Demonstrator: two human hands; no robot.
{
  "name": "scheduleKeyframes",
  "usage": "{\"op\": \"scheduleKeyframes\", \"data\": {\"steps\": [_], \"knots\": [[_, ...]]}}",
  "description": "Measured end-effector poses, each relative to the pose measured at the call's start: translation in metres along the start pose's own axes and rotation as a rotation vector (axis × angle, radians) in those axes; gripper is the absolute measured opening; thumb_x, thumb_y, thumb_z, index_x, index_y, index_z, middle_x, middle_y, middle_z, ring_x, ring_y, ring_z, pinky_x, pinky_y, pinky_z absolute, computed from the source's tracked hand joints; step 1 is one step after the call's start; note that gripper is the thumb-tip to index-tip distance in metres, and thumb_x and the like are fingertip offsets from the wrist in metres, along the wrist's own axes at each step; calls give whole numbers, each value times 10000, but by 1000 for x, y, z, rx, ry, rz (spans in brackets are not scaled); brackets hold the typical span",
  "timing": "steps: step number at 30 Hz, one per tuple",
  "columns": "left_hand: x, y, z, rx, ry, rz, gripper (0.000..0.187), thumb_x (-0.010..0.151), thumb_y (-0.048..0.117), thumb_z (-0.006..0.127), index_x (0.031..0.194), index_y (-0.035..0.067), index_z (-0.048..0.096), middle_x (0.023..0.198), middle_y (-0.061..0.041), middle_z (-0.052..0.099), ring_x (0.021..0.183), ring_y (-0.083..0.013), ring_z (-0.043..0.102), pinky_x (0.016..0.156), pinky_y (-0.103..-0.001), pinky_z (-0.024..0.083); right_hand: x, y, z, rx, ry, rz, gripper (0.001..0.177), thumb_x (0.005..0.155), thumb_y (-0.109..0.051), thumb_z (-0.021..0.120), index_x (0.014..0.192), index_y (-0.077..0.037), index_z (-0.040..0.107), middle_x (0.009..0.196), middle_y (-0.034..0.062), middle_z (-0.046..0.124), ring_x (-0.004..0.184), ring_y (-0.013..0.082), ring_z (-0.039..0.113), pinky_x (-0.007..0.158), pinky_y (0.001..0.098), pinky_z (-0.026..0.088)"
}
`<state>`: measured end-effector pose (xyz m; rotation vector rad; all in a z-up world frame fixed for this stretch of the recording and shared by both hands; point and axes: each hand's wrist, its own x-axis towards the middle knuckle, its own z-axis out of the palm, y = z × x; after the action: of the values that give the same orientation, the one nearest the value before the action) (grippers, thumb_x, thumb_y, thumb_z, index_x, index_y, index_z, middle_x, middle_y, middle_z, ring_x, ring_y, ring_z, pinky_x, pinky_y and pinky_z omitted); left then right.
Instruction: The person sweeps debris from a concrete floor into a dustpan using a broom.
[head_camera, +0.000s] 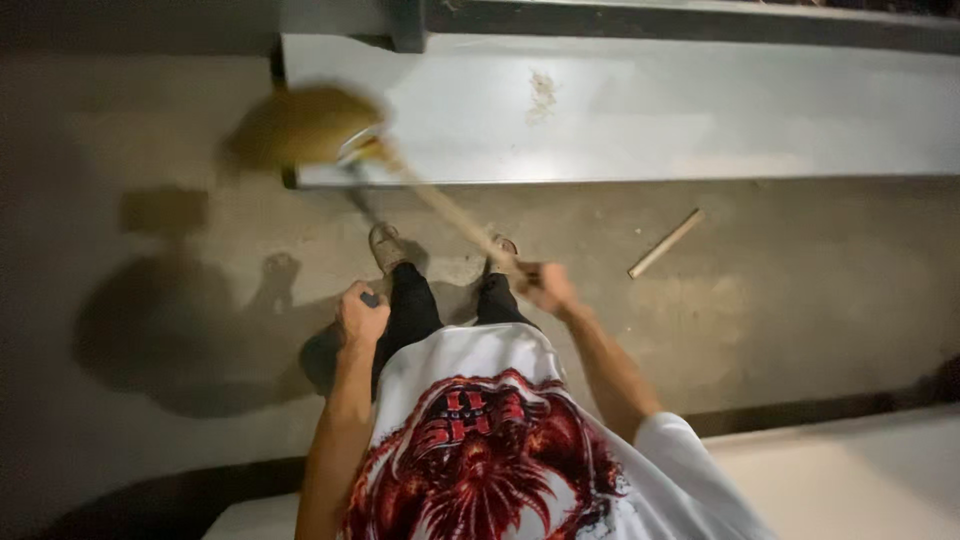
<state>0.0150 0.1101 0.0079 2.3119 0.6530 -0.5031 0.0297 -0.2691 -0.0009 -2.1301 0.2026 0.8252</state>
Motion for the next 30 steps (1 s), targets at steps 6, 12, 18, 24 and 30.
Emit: {"op": "scheduleKeyframes", "data": {"steps": [6, 12, 18, 24, 30], "knots": [[20, 22, 6, 45, -5, 110, 211, 804, 196, 759, 946, 57, 688, 951, -274, 708, 919, -495, 669, 781, -539, 534, -32, 9, -48, 171, 472, 465, 222, 902, -81, 757, 1053, 70, 697, 771, 150, 714, 562, 173, 646, 489, 331, 514], [13, 61, -1, 123, -120, 91, 215, 811, 208, 739, 959, 65, 680, 972, -237, 719, 934, -468, 682, 777, -553, 535, 27, 20, -8, 536, 492, 614, 173, 959, 6, 587, 919, 77, 740, 705, 172, 725, 502, 245, 644, 405, 419, 512], [11, 84, 7, 141, -107, 107, 216, 854, 213, 734, 950, 25, 687, 982, -264, 720, 923, -475, 684, 787, -531, 546, 29, -17, 15, 546, -64, 344, 193, 842, 38, 608, 986, 106, 716, 667, 142, 691, 433, 173, 600, 366, 336, 477], [17, 91, 23, 120, -73, 49, 239, 853, 232, 738, 970, 30, 687, 960, -260, 714, 864, -455, 708, 754, -517, 555, -4, -67, -57, 856, -261, 209, 400, 751, 32, 738, 1148, 71, 712, 670, 138, 687, 394, 131, 527, 333, 292, 394], [4, 91, 29, 77, 51, 63, 191, 832, 216, 740, 914, 55, 678, 943, -247, 716, 883, -479, 675, 743, -540, 531, -35, -36, -152, 452, 215, 239, 490, 773, -16, 763, 1235, 110, 662, 712, 162, 722, 476, 146, 599, 393, 308, 436]]}}
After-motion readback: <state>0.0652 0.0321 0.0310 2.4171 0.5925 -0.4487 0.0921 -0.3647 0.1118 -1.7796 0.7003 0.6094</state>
